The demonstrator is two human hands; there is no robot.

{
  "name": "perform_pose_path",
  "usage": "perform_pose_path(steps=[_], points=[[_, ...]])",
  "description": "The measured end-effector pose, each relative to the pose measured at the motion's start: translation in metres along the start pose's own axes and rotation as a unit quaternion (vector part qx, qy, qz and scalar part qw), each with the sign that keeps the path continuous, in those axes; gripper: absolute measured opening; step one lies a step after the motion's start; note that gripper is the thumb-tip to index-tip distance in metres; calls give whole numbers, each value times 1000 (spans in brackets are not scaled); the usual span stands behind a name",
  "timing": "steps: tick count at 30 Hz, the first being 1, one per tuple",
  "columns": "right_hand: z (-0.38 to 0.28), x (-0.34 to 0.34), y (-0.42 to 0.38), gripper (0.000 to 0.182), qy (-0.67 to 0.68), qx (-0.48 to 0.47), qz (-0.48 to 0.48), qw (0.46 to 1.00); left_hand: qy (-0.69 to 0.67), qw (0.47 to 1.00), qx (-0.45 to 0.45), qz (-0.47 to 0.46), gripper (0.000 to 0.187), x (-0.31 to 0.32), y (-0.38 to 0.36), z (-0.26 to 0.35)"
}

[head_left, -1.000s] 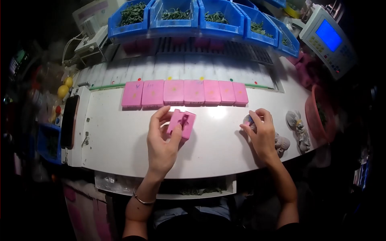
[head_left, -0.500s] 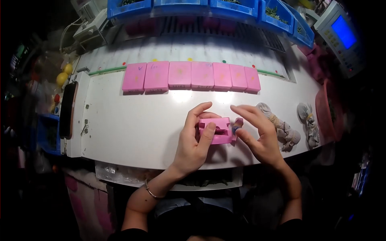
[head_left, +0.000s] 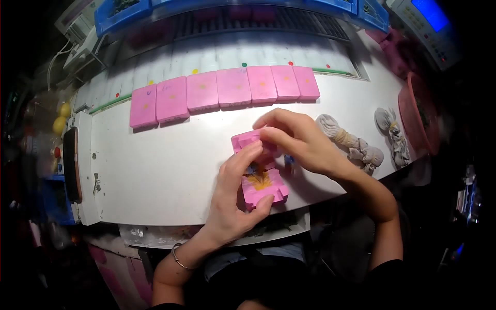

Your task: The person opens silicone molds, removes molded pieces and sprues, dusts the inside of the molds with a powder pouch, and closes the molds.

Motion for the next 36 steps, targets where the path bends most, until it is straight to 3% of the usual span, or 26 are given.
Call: perform_pose_path(steps=[2, 3, 5, 6, 7, 9, 10, 11, 13, 15, 17, 26, 29, 32, 34, 36], points=[[-22, -18, -25, 29, -204, -108, 56, 971, 13, 1000, -6, -20, 73, -3, 2, 1], [-20, -32, -39, 41, -305, -115, 89, 941, 28, 999, -12, -37, 77, -3, 3, 0], [3, -59, -68, 63, -479, -28, 125, 868, 45, 998, -17, -46, 83, -9, 5, 0], [17, -68, -80, 57, -522, 3, 119, 845, 56, 994, -24, -88, 86, -5, 7, 2], [19, -71, -83, 57, -522, 4, 112, 846, 68, 988, -30, -134, 89, 0, 8, 2], [27, -74, -89, 53, -390, 50, 73, 916, 81, 986, -21, -141, 95, 1, 10, -2], [9, -63, -88, 55, -383, -22, 104, 918, 71, 990, -6, -119, 95, 0, 12, -1], [2, -51, -85, 55, -379, -21, 103, 919, 63, 993, 11, -99, 96, -3, 13, 1], [-34, -18, -81, 53, -416, -170, 89, 889, 65, 993, 20, -96, 98, -3, 15, 1], [-54, 15, -80, 47, -507, -287, 81, 809, 66, 993, 29, -96, 100, -3, 14, 2], [-49, 50, -74, 37, -582, -343, 10, 737, 75, 991, 3, -109, 102, -3, 13, -3], [-68, 47, -69, 38, -618, -322, -8, 717, 66, 991, -11, -114, 98, -5, 15, -3], [-43, 50, -66, 39, -566, -308, -60, 762, 57, 987, -11, -150, 100, 0, 16, -4], [-53, 45, -66, 38, -556, -300, -56, 773, 61, 986, -21, -157, 100, 1, 18, -4], [-54, 44, -65, 37, -556, -294, -55, 775, 84, 992, -3, -91, 96, -6, 17, -4], [-46, 46, -65, 35, -552, -292, -81, 777, 70, 994, 3, -84, 96, -5, 17, -7]])
Point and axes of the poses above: each hand's wrist, its own y-axis towards the middle knuckle, its own x-axis out of the palm, z = x × y, the point moved 8 cm from there along y, towards the middle knuckle, and after that the axes turned 4 degrees about -z, right-handed, at the moved point
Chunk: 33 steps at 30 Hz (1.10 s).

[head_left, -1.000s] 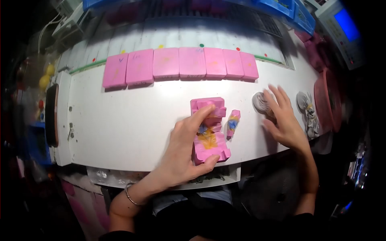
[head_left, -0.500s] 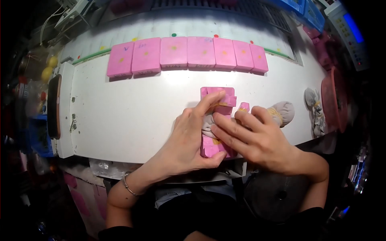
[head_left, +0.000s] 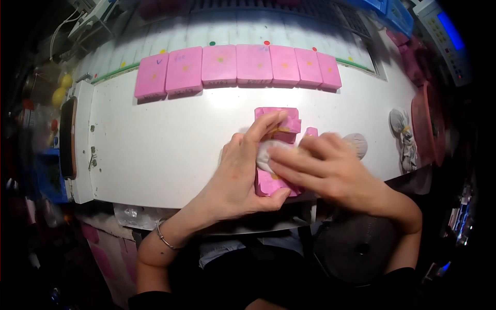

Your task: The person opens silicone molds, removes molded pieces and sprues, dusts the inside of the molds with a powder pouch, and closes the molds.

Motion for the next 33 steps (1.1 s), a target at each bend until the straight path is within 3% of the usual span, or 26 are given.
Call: perform_pose_path(steps=[5, 7, 9, 11, 17, 20, 21, 25, 27, 31, 33], points=[[4, 1, -1, 34, -17, 30, 35, 999, -26, 1000, 14, 2, 96, 1, 4, 1], [5, -18, -4, 33, -72, 20, 125, 989, -10, 1000, 23, -1, 95, -3, 4, 3], [5, 13, -6, 33, -86, -16, 120, 989, -9, 998, 56, -13, 94, 2, 10, 8], [9, 9, -7, 32, -64, -3, 126, 990, -107, 994, 29, 21, 91, 2, 7, 3], [25, -7, -39, 43, -7, 57, 128, 990, 7, 999, 40, 23, 83, -1, 0, 5], [47, -1, -66, 44, 10, 191, 107, 976, 101, 993, 50, 22, 75, 0, 3, 13], [51, 7, -73, 44, 11, 192, 110, 975, 141, 988, 66, 18, 71, 0, 3, 18], [56, 19, -79, 42, -140, 247, 128, 950, 164, 985, 43, 28, 62, 3, 1, 25], [43, 19, -69, 45, -77, 213, 204, 952, 162, 985, 39, 52, 55, 1, -1, 30], [31, 34, -46, 56, 153, 230, 211, 938, 224, 968, 74, 88, 49, 2, -5, 39], [32, 40, -42, 58, 138, 215, 213, 943, 236, 959, 83, 131, 40, -2, -8, 43]])
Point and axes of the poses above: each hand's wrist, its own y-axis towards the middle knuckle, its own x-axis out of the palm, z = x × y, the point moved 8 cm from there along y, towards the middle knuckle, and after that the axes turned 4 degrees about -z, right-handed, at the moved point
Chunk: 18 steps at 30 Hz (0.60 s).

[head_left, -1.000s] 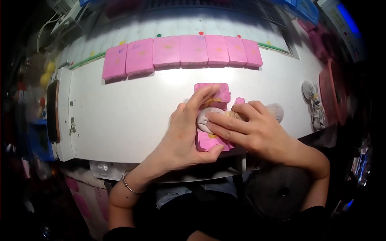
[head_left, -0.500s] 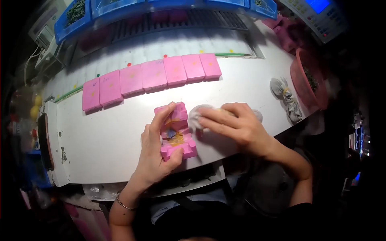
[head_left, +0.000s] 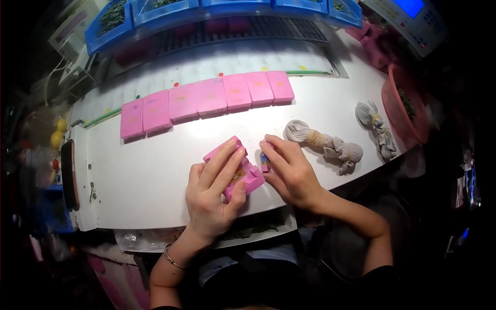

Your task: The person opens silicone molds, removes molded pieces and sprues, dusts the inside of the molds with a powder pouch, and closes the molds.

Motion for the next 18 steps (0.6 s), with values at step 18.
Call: perform_pose_path(steps=[18], points=[[6, 0, 13, 53, 70, 14, 56, 996, 25, 990, -22, 140, 32, -25, -26, -14]])
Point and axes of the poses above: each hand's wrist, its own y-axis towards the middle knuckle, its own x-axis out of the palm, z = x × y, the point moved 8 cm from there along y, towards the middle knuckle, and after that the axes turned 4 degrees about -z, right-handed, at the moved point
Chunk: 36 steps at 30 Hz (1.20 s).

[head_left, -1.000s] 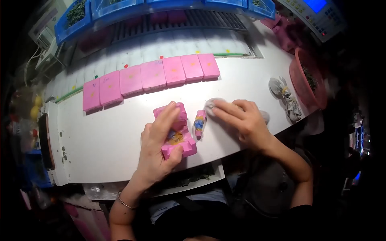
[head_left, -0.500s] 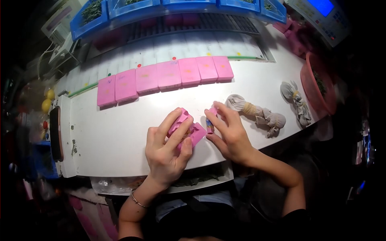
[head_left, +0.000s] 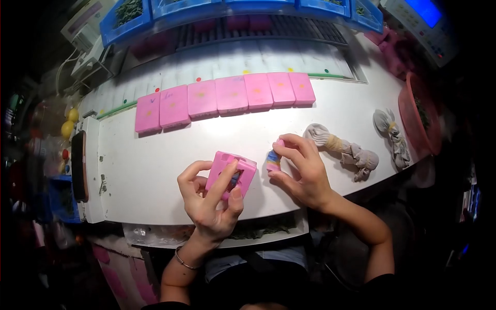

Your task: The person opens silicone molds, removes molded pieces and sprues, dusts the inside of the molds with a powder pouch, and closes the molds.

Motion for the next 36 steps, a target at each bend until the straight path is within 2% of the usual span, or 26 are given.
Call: perform_pose_path(steps=[10, 13, 16, 18, 21, 23, 24, 25, 27, 28, 30, 31, 32, 34, 35, 36], points=[[-5, 16, 8, 53, -64, 5, -15, 998, 12, 998, -38, -47, 42, 10, 11, -1], [-8, 20, 12, 53, -85, 10, -21, 996, -16, 999, -9, -39, 48, 10, 13, -3], [-9, 24, 15, 54, -98, 18, -23, 995, -76, 995, -25, -62, 56, 10, 13, -9], [-9, 25, 17, 54, -103, 25, -25, 994, -173, 973, -75, -129, 63, 17, 9, -17], [-10, 26, 19, 64, -97, 30, -35, 994, -211, 960, -100, -155, 68, 15, 4, -23], [-6, 18, 20, 76, 11, 39, 1, 999, -212, 963, -96, -135, 68, 13, 0, -25], [-5, 16, 20, 76, 10, 38, 3, 999, -214, 966, -95, -113, 69, 10, 0, -26], [1, 14, 19, 80, 84, 54, 8, 995, -214, 966, -94, -112, 69, 7, 1, -26], [10, 13, 21, 86, 256, 82, 32, 963, -179, 962, -117, -169, 69, 9, 0, -29], [6, 9, 25, 86, 258, 80, 26, 962, -176, 963, -122, -164, 69, 8, 2, -32], [-24, -11, 34, 88, 289, 8, 7, 957, -171, 971, -68, -150, 70, 8, 7, -27], [-42, -14, 40, 92, 298, -47, -24, 953, -216, 960, -89, -156, 68, 10, 8, -28], [-62, -11, 44, 92, 331, -63, -82, 938, -213, 960, -93, -157, 68, 10, 7, -25], [-87, 6, 47, 97, 349, -93, -185, 914, -335, 894, -224, -195, 65, 18, 3, -29], [-89, 18, 47, 100, 360, -93, -193, 908, -387, 855, -247, -242, 67, 19, 5, -23], [-88, 19, 48, 100, 365, -88, -195, 906, -386, 853, -253, -243, 67, 21, 1, -29]])
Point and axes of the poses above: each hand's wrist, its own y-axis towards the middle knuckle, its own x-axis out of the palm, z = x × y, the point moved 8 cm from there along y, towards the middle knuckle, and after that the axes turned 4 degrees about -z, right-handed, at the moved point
